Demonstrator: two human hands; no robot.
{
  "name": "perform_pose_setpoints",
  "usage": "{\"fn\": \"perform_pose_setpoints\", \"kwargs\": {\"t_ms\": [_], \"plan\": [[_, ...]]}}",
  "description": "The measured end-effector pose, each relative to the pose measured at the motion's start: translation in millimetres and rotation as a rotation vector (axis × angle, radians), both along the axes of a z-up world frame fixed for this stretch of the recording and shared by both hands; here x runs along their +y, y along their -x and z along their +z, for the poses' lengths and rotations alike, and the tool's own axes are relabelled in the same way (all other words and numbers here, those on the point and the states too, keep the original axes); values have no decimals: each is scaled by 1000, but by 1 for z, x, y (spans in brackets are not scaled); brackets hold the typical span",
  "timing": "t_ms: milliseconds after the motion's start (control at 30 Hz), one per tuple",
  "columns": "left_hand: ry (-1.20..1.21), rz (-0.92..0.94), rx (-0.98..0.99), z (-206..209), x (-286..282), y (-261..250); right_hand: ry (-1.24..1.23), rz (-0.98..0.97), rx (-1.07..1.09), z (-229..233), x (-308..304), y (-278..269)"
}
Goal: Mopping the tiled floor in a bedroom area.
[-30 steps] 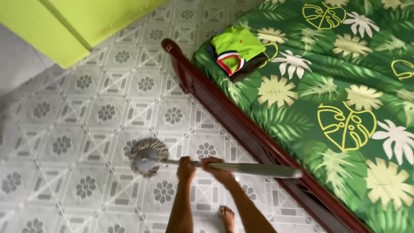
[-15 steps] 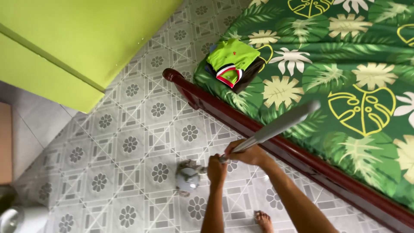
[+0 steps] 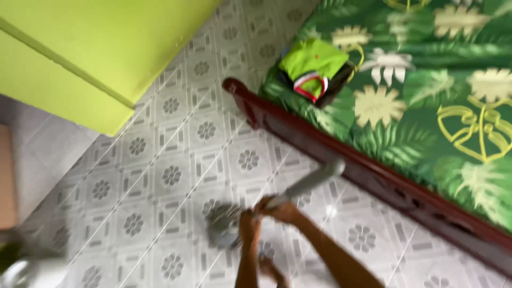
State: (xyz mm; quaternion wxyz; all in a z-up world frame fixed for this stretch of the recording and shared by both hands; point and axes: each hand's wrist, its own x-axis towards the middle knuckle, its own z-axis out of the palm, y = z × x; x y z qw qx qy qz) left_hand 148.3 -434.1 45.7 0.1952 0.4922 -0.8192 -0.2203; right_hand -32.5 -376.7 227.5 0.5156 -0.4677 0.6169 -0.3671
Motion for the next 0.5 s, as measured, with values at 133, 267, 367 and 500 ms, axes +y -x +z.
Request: {"fn": "perform_pose_setpoints", "kwargs": {"t_ms": [133,267,367,500], "plan": [[-268,226,-72,9,-32,-97,98,6,-152,-54,-32,-92],[-353,372,3,-5,-77,-171,110,104,-374,-83,-82,-169],[-324,469,17,-35,-102,-188,140,216,-352,-78,-109,-185],[101,286,-5,-88,-118,-139,254,159,-411,-68,-133,-129]]}}
